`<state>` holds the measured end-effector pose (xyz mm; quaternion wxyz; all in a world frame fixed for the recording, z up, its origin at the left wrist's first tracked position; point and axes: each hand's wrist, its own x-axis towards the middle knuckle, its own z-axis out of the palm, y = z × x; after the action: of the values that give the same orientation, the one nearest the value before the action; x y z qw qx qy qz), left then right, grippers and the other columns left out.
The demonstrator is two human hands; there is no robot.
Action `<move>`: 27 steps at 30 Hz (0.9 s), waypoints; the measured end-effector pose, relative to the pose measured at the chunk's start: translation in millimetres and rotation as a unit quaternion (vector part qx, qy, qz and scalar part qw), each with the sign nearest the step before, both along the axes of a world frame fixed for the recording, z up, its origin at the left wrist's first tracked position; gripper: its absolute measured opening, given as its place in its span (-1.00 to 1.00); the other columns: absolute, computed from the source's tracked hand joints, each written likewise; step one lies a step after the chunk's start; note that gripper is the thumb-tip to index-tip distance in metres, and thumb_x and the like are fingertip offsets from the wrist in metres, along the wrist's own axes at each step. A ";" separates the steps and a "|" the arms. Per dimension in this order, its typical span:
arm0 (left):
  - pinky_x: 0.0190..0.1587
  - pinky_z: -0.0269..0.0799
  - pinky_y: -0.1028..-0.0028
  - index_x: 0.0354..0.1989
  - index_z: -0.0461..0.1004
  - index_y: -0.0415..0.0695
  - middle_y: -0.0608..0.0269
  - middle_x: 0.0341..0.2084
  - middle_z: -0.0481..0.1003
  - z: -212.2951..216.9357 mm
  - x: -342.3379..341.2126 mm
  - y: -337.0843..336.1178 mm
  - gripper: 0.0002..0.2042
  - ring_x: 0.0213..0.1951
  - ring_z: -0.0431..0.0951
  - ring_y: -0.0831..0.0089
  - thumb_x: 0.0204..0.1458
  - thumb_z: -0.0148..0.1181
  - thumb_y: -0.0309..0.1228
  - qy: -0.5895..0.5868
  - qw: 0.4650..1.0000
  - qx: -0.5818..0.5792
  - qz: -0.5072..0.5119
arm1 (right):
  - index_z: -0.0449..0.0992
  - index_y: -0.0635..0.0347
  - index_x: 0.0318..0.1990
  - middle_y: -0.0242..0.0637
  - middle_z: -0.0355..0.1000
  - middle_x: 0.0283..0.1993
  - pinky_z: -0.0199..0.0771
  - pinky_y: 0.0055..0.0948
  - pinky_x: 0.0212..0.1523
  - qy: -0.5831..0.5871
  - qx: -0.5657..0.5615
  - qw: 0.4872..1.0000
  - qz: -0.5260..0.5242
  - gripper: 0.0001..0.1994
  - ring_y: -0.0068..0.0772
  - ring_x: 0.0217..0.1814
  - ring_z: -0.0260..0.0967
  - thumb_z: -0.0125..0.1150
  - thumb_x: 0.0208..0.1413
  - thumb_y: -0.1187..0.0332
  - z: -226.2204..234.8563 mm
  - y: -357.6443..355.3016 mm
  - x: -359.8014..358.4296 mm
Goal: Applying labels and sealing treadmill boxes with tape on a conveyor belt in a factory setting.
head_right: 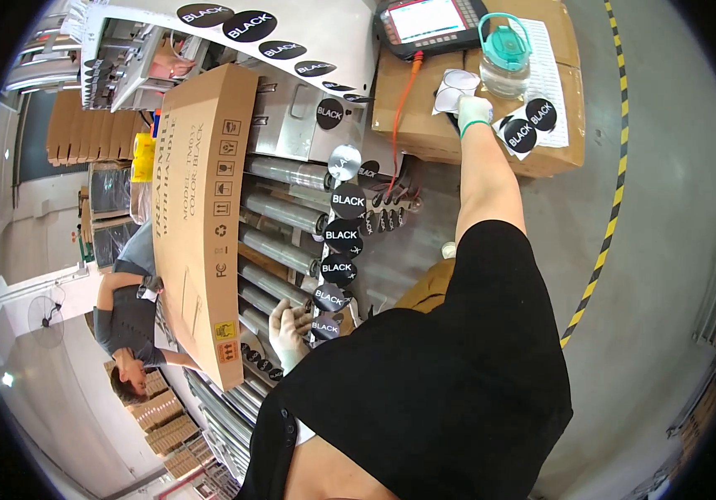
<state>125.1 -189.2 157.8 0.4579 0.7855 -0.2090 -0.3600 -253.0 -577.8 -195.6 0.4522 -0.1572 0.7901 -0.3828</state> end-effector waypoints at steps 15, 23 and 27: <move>-0.38 0.39 0.62 0.10 0.29 -0.20 0.27 -0.35 0.51 -5.2 15.8 65.3 -0.72 -0.42 0.48 0.59 0.24 -0.05 -0.42 0.021 0.991 0.005 0.130 | 0.51 0.15 -0.12 -0.07 0.50 -0.17 0.46 -0.16 -0.24 0.519 -0.199 0.739 0.381 -0.68 -0.09 -0.23 0.42 -0.17 0.26 0.20 24.7 -32.0 -43.4; -0.40 0.43 0.52 0.00 0.38 -0.23 0.22 -0.44 0.53 -64.2 55.5 174.2 -0.75 -0.49 0.48 0.57 0.17 0.03 -0.46 -0.031 0.976 -0.081 0.201 | 0.49 0.26 -0.12 -0.02 0.46 -0.18 0.40 -0.16 -0.20 0.512 -0.353 0.755 0.208 -0.60 -0.05 -0.16 0.37 -0.11 0.27 0.08 39.9 -32.1 -65.6; -0.44 0.42 0.50 -0.04 0.40 -0.20 0.26 -0.50 0.50 -91.7 69.2 269.3 -0.78 -0.53 0.44 0.56 0.15 0.05 -0.47 -0.095 0.949 -0.041 0.298 | 0.32 0.31 0.21 0.05 0.26 0.27 0.35 -0.30 0.18 0.262 -0.433 0.848 0.157 -0.44 -0.04 0.33 0.21 0.03 -0.05 0.50 45.2 69.9 36.6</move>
<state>194.3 80.1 66.1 0.5545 0.8229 -0.0224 -0.1219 -216.4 -508.0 -150.4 0.1689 -0.5532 0.5981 -0.5548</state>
